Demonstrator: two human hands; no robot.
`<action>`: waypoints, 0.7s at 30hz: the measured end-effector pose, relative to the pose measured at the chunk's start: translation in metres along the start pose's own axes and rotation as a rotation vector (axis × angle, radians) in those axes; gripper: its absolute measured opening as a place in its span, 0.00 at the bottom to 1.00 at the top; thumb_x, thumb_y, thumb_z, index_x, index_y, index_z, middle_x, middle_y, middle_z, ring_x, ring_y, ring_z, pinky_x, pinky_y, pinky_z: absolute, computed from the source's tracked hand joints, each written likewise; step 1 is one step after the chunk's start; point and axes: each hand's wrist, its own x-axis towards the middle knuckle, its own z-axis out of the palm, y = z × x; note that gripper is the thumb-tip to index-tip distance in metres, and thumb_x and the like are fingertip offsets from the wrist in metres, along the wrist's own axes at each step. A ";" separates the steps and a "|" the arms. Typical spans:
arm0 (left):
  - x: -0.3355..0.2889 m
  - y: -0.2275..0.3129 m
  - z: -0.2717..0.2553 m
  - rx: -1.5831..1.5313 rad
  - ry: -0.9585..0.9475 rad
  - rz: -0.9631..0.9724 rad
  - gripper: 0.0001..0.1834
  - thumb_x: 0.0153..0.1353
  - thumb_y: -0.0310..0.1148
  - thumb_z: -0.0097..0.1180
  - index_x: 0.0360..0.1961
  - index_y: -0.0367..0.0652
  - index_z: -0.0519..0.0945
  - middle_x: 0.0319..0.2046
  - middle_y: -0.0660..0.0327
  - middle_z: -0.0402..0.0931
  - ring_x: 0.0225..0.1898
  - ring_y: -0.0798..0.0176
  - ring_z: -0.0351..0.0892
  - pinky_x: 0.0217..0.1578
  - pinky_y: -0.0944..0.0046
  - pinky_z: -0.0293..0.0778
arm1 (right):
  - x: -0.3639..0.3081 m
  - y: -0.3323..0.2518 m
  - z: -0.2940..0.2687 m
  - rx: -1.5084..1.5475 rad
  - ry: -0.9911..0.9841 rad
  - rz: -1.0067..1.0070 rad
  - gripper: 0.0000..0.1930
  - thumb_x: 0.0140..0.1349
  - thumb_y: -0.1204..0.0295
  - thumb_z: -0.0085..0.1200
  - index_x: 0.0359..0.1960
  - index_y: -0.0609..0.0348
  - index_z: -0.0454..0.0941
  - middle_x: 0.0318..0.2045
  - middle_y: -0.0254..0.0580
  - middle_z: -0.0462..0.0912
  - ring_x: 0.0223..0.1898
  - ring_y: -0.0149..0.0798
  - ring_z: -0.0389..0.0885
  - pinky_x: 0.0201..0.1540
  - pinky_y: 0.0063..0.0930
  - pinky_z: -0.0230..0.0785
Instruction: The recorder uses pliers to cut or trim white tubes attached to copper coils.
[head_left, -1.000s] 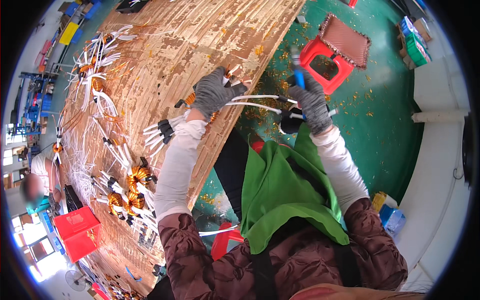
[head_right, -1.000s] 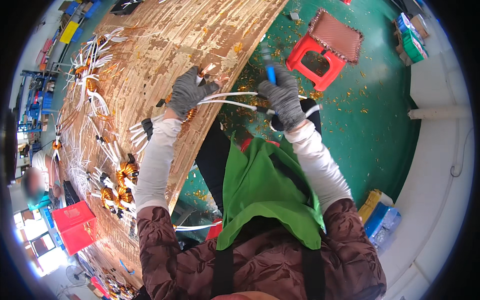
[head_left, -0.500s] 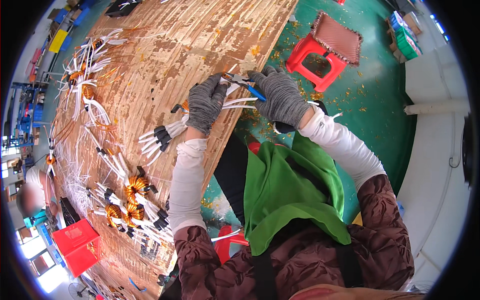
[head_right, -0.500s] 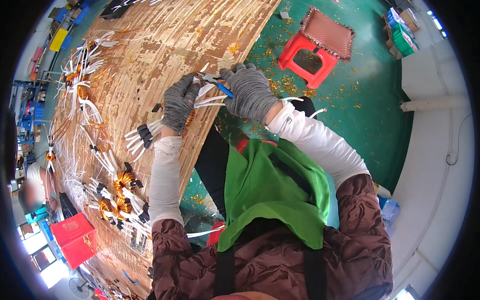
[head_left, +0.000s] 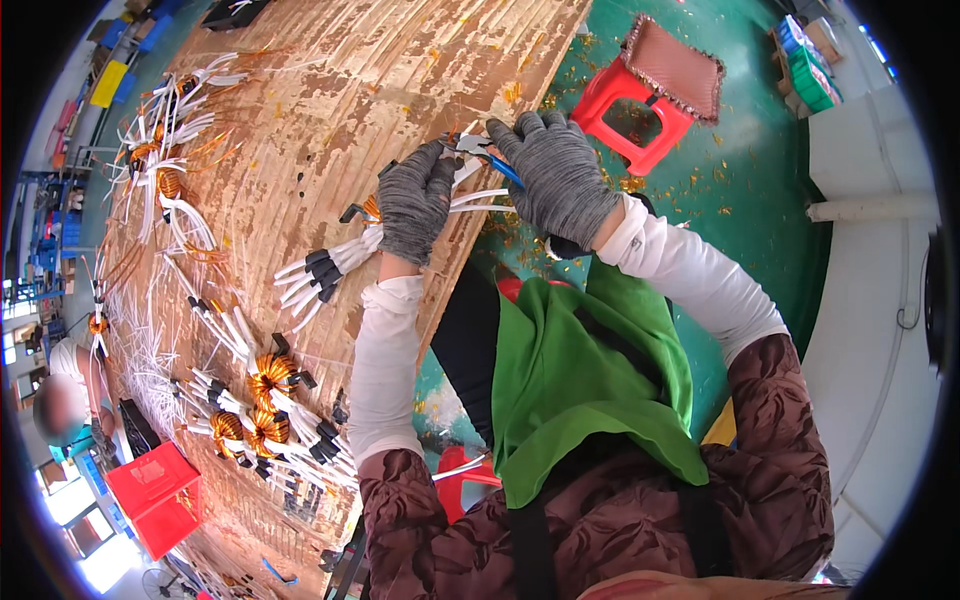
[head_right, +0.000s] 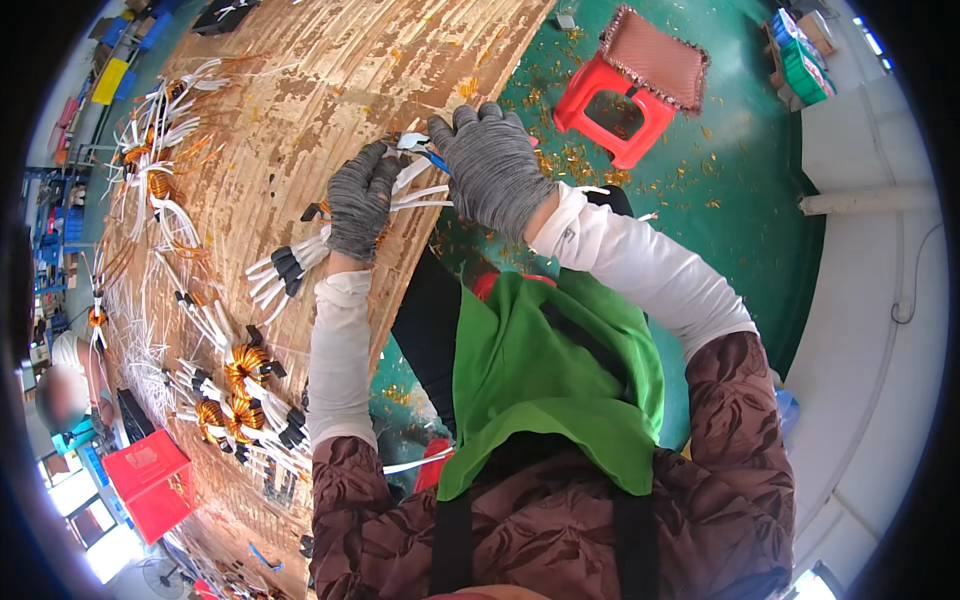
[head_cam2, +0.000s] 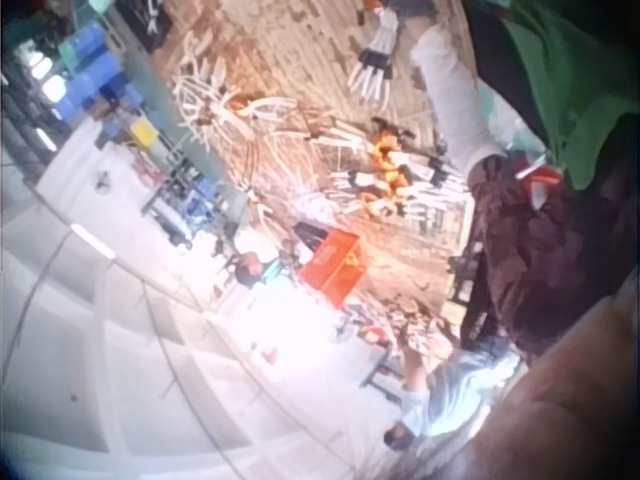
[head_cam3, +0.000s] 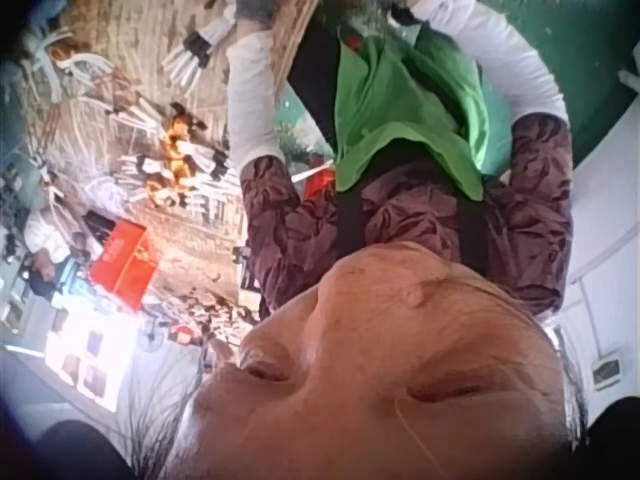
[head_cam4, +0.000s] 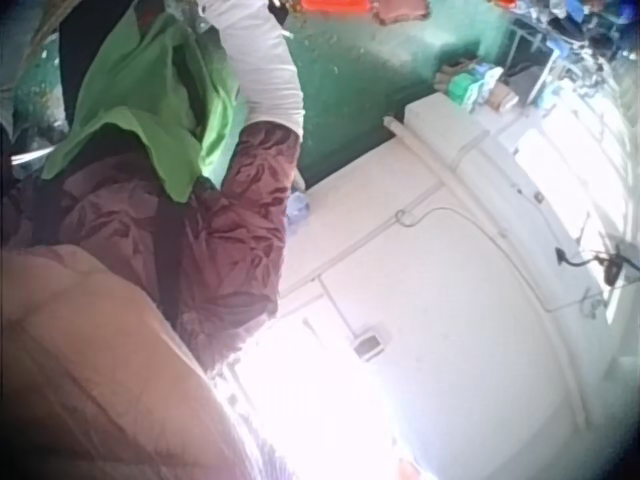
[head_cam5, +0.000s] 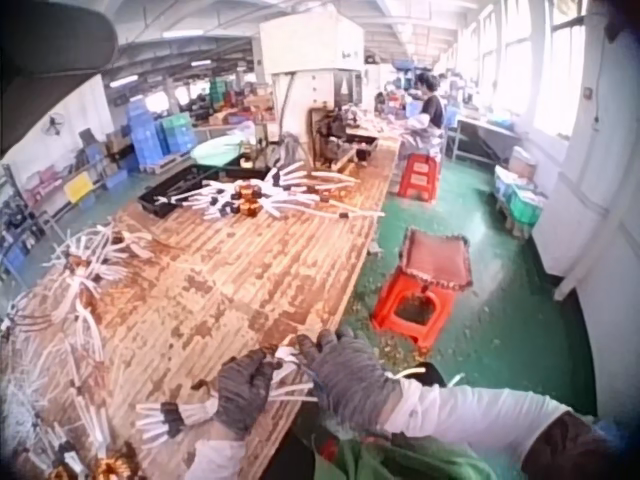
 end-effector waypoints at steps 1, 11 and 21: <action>-0.001 -0.002 0.002 -0.007 0.021 -0.001 0.12 0.58 0.27 0.54 0.42 0.31 0.77 0.29 0.52 0.81 0.32 0.62 0.81 0.36 0.64 0.74 | 0.000 0.002 0.002 0.008 0.011 -0.012 0.32 0.41 0.66 0.61 0.53 0.58 0.68 0.41 0.49 0.74 0.44 0.50 0.73 0.46 0.41 0.66; -0.001 -0.004 0.008 -0.051 0.128 0.013 0.10 0.57 0.30 0.54 0.37 0.35 0.79 0.25 0.52 0.81 0.28 0.57 0.82 0.32 0.62 0.75 | 0.000 0.011 0.008 0.199 0.022 -0.021 0.23 0.50 0.63 0.55 0.50 0.55 0.71 0.40 0.52 0.73 0.42 0.53 0.72 0.46 0.43 0.67; -0.005 0.006 0.010 -0.057 0.155 -0.012 0.10 0.58 0.30 0.53 0.37 0.35 0.79 0.25 0.52 0.80 0.28 0.56 0.81 0.31 0.62 0.74 | -0.008 0.014 0.025 0.419 0.022 0.024 0.20 0.51 0.69 0.54 0.48 0.58 0.73 0.37 0.48 0.76 0.36 0.45 0.77 0.37 0.37 0.71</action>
